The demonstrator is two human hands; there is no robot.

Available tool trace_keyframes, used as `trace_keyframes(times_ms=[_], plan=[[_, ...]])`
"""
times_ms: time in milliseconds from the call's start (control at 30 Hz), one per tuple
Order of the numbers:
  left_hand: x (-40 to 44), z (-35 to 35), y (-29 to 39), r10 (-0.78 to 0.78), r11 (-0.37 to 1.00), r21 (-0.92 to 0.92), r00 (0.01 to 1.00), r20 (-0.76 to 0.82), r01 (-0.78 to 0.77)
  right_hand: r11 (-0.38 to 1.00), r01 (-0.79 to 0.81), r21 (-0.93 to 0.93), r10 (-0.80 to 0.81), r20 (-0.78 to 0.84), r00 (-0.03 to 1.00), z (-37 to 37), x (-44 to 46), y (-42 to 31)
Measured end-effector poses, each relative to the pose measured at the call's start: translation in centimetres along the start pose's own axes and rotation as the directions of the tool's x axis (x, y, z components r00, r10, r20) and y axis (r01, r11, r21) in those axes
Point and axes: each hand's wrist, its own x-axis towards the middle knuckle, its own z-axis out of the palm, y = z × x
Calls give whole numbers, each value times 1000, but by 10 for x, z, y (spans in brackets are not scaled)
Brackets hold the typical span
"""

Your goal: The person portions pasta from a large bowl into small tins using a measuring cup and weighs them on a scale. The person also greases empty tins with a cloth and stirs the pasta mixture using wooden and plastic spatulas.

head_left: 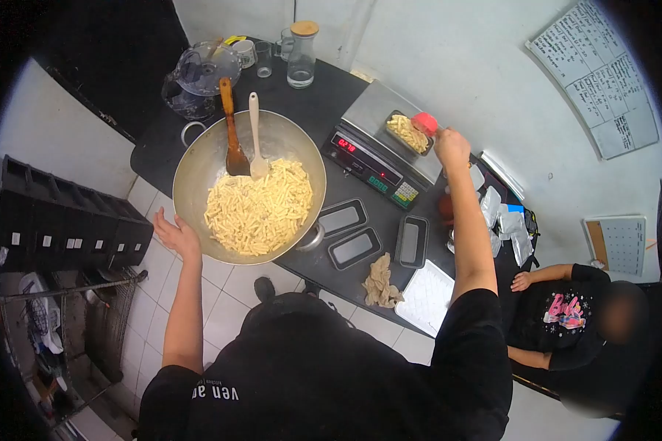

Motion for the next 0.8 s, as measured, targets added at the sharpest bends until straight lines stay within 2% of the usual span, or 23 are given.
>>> trace_keyframes(times_ms=[33,67,100,133,200,267,333,367,467,500,533,567,600,633,667,700,767,800], plan=[[-2,1,-7,-38,995,-95,999,-29,36,998,-53,28,53,2,999,-3,0,-3],[-7,1,-14,-46,995,-86,998,-32,43,985,-142,95,136,69,988,-8,0,-3],[-14,-2,-21,-139,975,-181,989,-52,127,986,-131,99,124,74,990,-13,-2,-7],[-23,-3,-29,-230,939,-277,971,-62,204,960,-186,210,172,84,981,-15,-4,-6],[-65,-18,-47,-258,928,-281,966,-4,247,886,-287,365,254,136,958,-1,-1,7],[-119,-46,-64,-187,966,-155,974,128,206,873,-307,380,264,161,951,4,-2,11],[-171,-87,-68,44,996,54,946,321,-64,856,-332,398,275,194,942,9,-4,13],[-174,-98,-60,41,996,58,946,323,-63,846,-330,419,284,170,944,11,-3,15],[-167,-143,-29,320,945,-53,873,368,-324,806,-351,476,308,168,936,14,-2,28],[-165,-154,-30,316,946,-49,876,363,-321,771,-373,517,327,182,927,13,2,30],[-166,-168,-35,279,957,-27,893,353,-288,694,-393,603,330,218,918,7,2,33],[-168,-181,-39,240,967,-6,909,342,-253,696,-387,605,323,217,921,6,4,35],[-171,-195,-40,232,969,-1,910,343,-247,634,-392,667,326,230,917,5,4,40],[-173,-206,-41,83,997,-28,954,287,-78,567,-393,724,328,239,914,5,7,44],[-177,-215,-43,-76,994,-61,968,240,93,571,-393,721,321,244,915,5,7,49],[-178,-211,-48,-82,993,-59,968,236,99,516,-359,778,313,219,924,5,11,53],[-179,-191,-62,-96,967,-213,977,189,136,390,-288,875,294,178,939,7,14,46],[-175,-175,-58,-39,972,-222,986,164,75,366,-314,876,298,209,931,-16,8,21]])
